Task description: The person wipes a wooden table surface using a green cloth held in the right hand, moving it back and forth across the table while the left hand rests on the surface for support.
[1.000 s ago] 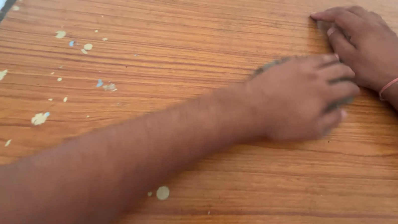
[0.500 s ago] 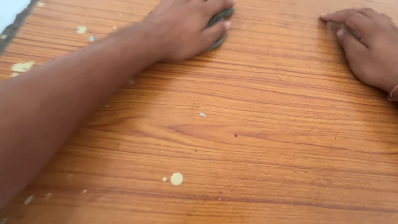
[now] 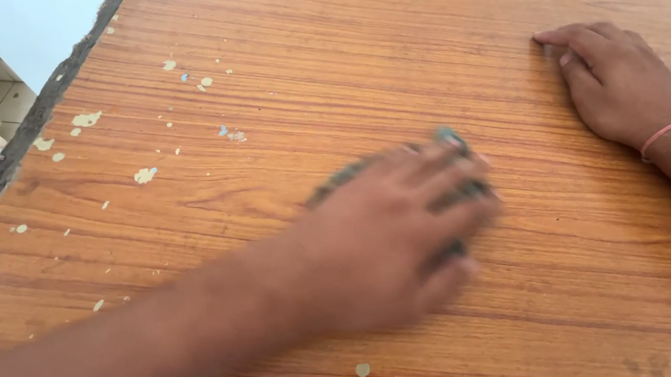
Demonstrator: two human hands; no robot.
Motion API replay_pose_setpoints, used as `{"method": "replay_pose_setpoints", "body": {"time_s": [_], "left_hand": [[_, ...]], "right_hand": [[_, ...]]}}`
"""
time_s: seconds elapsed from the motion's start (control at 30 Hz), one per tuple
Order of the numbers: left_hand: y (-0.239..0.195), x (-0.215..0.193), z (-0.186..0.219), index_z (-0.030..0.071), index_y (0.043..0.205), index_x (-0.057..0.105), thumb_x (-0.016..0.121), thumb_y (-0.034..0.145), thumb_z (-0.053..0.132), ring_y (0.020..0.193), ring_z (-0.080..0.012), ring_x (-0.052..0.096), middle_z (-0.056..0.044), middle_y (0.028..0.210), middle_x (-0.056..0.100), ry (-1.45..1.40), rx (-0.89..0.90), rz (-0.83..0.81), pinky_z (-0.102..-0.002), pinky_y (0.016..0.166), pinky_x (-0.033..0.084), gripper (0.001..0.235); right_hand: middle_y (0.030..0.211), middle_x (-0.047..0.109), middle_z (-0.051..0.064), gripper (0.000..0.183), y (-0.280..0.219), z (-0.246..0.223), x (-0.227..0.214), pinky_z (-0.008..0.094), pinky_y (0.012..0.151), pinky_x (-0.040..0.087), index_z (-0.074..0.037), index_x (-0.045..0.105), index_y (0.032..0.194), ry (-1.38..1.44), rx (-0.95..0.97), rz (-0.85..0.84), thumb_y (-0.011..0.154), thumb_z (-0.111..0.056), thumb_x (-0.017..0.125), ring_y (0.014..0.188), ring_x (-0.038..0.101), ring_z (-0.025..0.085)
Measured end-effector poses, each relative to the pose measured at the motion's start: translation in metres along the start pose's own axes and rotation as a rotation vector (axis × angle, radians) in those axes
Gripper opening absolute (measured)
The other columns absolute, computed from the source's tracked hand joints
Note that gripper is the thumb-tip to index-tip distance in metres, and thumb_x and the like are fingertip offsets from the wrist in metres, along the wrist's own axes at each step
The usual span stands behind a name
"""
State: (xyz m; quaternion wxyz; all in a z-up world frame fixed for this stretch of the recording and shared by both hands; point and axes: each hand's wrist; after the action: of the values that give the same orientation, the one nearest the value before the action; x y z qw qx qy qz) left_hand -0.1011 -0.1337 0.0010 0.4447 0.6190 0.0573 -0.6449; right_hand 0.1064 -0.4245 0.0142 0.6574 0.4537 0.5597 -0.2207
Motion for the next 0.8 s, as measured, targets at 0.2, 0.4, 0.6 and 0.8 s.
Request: {"method": "replay_pose_setpoints", "body": {"time_s": [0.2, 0.4, 0.6, 0.8], "left_hand": [[0.044, 0.029, -0.004, 0.005, 0.141, 0.056, 0.051, 0.099, 0.039, 0.148, -0.0399, 0.045, -0.022, 0.153, 0.051, -0.011, 0.058, 0.022, -0.055, 0.122, 0.038, 0.054], [0.104, 0.059, -0.057, 0.004, 0.137, 0.056, 0.046, 0.098, 0.040, 0.140, -0.0413, 0.044, -0.025, 0.146, 0.050, 0.089, 0.053, -0.011, -0.057, 0.112, 0.037, 0.054], [0.137, 0.066, -0.141, 0.007, 0.134, 0.058, 0.048, 0.101, 0.043, 0.132, -0.0404, 0.052, -0.022, 0.140, 0.056, 0.168, -0.058, 0.020, -0.053, 0.109, 0.044, 0.050], [0.118, 0.032, -0.199, 0.012, 0.136, 0.057, 0.050, 0.102, 0.048, 0.118, -0.0360, 0.063, -0.017, 0.128, 0.065, 0.120, -0.337, -0.038, -0.054, 0.098, 0.051, 0.050]], "right_hand": [[0.124, 0.066, 0.015, 0.037, -0.001, 0.006, 0.001, 0.047, 0.111, 0.042, -0.012, 0.066, 0.143, 0.040, -0.081, 0.023, 0.111, -0.015, 0.047, 0.120, 0.058, 0.037], [0.130, 0.065, 0.018, 0.035, -0.002, 0.006, 0.000, 0.048, 0.110, 0.042, -0.009, 0.066, 0.141, 0.042, -0.112, 0.031, 0.112, -0.015, 0.048, 0.123, 0.058, 0.038], [0.121, 0.066, 0.023, 0.031, 0.004, -0.001, -0.003, 0.050, 0.102, 0.048, -0.005, 0.068, 0.134, -0.001, -0.164, 0.065, 0.106, -0.006, 0.054, 0.114, 0.061, 0.041], [0.118, 0.065, 0.020, 0.033, 0.011, 0.036, 0.045, 0.042, 0.092, 0.052, -0.005, 0.063, 0.137, 0.382, 0.007, 0.083, 0.108, -0.001, 0.048, 0.102, 0.064, 0.030]]}}
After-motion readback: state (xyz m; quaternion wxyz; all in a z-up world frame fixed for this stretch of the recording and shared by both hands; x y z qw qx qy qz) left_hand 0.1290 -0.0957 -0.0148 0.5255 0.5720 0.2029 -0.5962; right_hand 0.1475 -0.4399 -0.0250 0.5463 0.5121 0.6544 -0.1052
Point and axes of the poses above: each hand's wrist, its own y-axis towards the middle knuckle, its own x-axis out of the palm, z = x × y
